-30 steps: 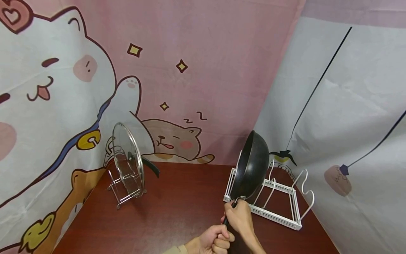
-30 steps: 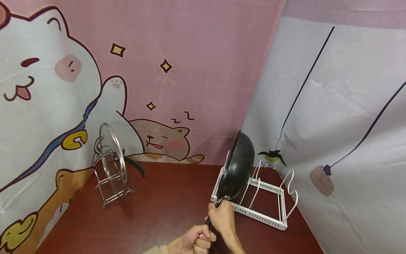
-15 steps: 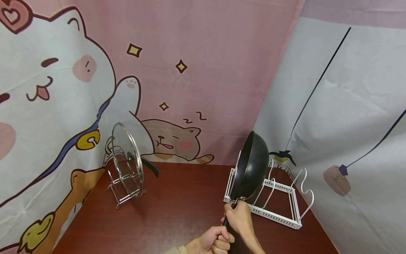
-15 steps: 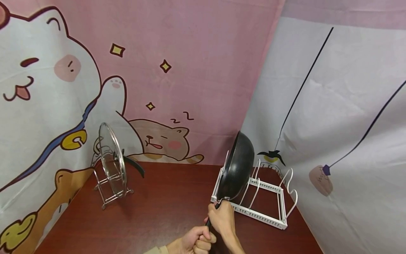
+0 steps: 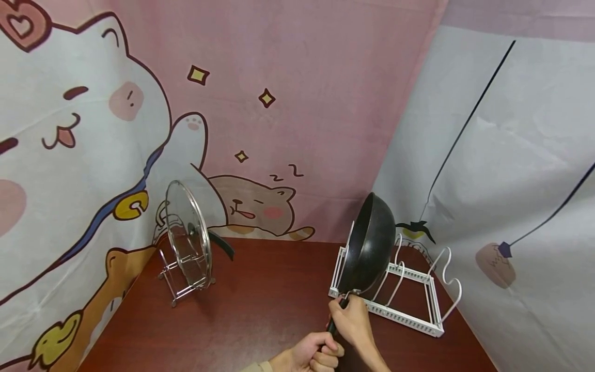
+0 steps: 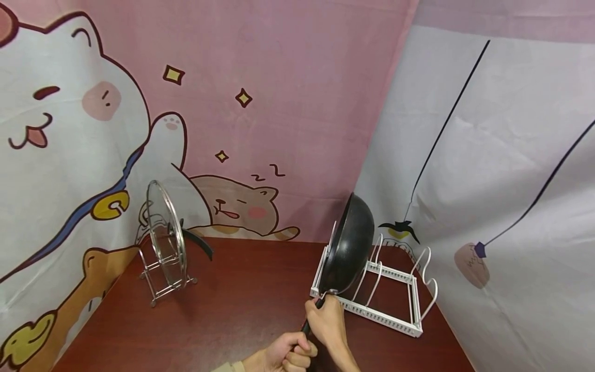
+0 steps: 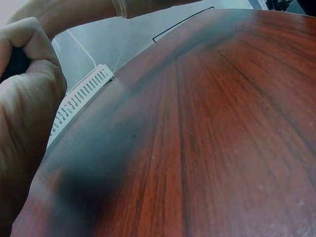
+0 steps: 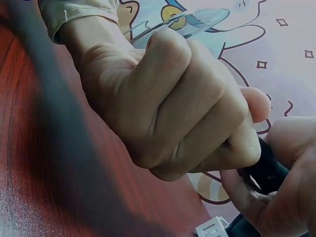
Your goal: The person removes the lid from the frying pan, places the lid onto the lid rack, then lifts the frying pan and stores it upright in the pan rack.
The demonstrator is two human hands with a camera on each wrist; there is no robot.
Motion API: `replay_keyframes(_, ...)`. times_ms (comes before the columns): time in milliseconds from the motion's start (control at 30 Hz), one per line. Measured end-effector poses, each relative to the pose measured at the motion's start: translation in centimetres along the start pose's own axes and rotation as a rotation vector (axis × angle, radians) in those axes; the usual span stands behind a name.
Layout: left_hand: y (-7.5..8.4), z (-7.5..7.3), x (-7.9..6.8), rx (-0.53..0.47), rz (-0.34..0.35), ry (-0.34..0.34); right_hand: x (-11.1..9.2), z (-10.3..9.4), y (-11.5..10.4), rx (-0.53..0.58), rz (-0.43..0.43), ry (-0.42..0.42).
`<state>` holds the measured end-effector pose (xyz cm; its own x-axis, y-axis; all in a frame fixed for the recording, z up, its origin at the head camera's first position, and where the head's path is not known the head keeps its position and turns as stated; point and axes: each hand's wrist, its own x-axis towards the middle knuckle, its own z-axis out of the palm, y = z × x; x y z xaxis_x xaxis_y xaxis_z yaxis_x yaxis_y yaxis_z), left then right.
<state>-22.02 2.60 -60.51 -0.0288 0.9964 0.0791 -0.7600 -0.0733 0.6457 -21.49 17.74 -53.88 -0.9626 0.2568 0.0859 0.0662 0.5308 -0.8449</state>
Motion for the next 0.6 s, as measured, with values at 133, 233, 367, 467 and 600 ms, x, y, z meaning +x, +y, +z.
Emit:
replay_keyframes(133, -0.24, -0.18, -0.05, 0.000, 0.010, 0.001, 0.02, -0.12, 0.13, -0.048, -0.015, 0.026)
replay_keyframes(233, -0.43, -0.19, -0.05, 0.021, 0.017, 0.020, -0.02, -0.24, 0.16, -0.044, -0.021, 0.023)
replay_keyframes(367, -0.56, -0.08, -0.05, 0.060, 0.034, 0.045, -0.22, -0.39, 0.20, -0.036, -0.031, 0.009)
replay_keyframes(467, -0.58, 0.03, -0.05, 0.084, 0.047, 0.054, -0.38, -0.49, 0.23, -0.035, -0.038, -0.003)
replay_keyframes(600, -0.57, 0.15, -0.11, 0.119, 0.058, 0.079, -0.55, -0.75, 0.17, -0.045, -0.053, -0.015)
